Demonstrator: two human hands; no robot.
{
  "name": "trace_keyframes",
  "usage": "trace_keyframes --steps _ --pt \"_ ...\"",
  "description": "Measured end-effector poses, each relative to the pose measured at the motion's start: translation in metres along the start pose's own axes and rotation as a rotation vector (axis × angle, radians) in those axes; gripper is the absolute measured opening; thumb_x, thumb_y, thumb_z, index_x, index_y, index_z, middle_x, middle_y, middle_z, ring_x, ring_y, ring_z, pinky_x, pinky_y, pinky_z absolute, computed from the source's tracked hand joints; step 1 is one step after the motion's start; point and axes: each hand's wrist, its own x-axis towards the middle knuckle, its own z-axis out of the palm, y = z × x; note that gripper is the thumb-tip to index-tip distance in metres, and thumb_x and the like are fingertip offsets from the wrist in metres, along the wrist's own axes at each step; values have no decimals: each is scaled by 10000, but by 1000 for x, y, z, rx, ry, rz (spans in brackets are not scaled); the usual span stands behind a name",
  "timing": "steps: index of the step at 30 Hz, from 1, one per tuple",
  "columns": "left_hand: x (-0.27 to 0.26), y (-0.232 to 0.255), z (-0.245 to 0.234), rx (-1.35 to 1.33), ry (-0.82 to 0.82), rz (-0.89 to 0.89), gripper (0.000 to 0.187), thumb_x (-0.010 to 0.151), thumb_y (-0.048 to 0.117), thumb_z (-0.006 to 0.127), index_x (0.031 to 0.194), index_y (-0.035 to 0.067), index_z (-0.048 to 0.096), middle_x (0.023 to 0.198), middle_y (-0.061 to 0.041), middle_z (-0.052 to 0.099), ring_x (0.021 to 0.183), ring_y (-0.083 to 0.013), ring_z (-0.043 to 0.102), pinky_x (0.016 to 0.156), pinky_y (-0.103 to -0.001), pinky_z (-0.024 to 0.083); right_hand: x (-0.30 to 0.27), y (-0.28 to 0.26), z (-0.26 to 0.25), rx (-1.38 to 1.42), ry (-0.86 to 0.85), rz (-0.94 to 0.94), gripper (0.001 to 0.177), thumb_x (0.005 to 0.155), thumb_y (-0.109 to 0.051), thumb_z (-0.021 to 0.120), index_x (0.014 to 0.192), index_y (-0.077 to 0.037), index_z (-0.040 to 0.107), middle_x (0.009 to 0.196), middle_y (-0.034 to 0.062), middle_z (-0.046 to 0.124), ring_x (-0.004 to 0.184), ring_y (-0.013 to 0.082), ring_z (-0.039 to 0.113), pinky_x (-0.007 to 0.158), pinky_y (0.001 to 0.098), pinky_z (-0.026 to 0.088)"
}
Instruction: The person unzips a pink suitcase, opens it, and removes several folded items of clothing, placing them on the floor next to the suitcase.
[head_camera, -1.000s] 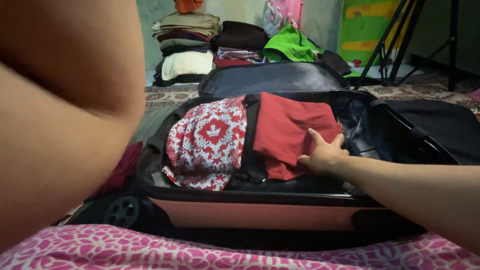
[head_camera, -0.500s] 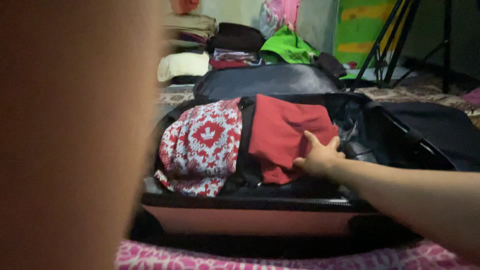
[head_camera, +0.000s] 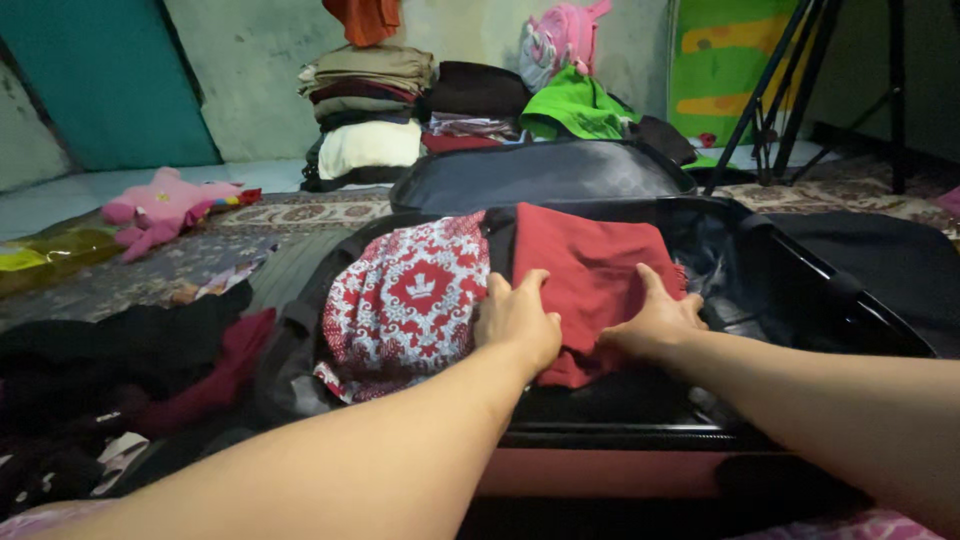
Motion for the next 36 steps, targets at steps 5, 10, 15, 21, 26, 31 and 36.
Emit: trace_keyframes --steps 5,10,15,21,26,31,36 --pt "4 -6 10 -89 -6 49 483 827 178 744 1288 263 627 1363 -172 463 1189 -396 610 999 -458 534 1 2 -4 -44 25 -43 1332 548 -479 963 1635 -483 192 1577 312 330 1418 497 439 1159 551 420" --pt "-2 -1 9 -60 -39 44 600 799 205 760 1368 264 578 1396 -203 398 1206 -414 588 1019 -467 518 -1 4 -4 4 42 -34 1306 539 -446 978 1615 -501 239 1578 307 304 1406 494 438 1174 529 405" --pt "-9 4 8 30 -98 55 750 728 289 836 1418 298 542 1420 -179 361 1327 -394 466 1064 -465 476 -1 6 -4 40 16 -100 1312 559 -396 974 1628 -447 217 1598 331 217 1393 495 454 1155 502 442" --pt "-8 4 8 -50 -69 1 632 783 324 791 1387 312 606 1454 -123 374 1328 -345 488 1072 -465 468 -5 4 -7 21 -62 -71 1380 579 -309 989 1647 -474 131 1608 304 240 1430 467 444 1183 495 421" --pt "-6 0 10 -62 -12 20 571 785 259 776 1342 305 660 1412 -110 449 1259 -339 562 1059 -467 481 -8 5 -11 -11 -66 -130 1445 539 -264 1031 1658 -429 133 1567 313 336 1444 434 437 1197 480 403" --pt "-6 -1 9 -82 46 103 542 761 198 764 1294 261 688 1385 -113 481 1227 -329 586 1022 -455 492 -13 2 -12 -13 -44 -139 1358 580 -219 1006 1645 -437 192 1579 301 321 1412 438 474 1163 455 446" --pt "-6 6 1 -40 58 81 551 705 131 728 1232 292 737 1362 -83 521 1179 -315 630 1024 -414 500 -12 -3 -8 -80 8 -103 1170 657 -179 921 1612 -437 297 1607 298 279 1344 464 542 1096 465 508"
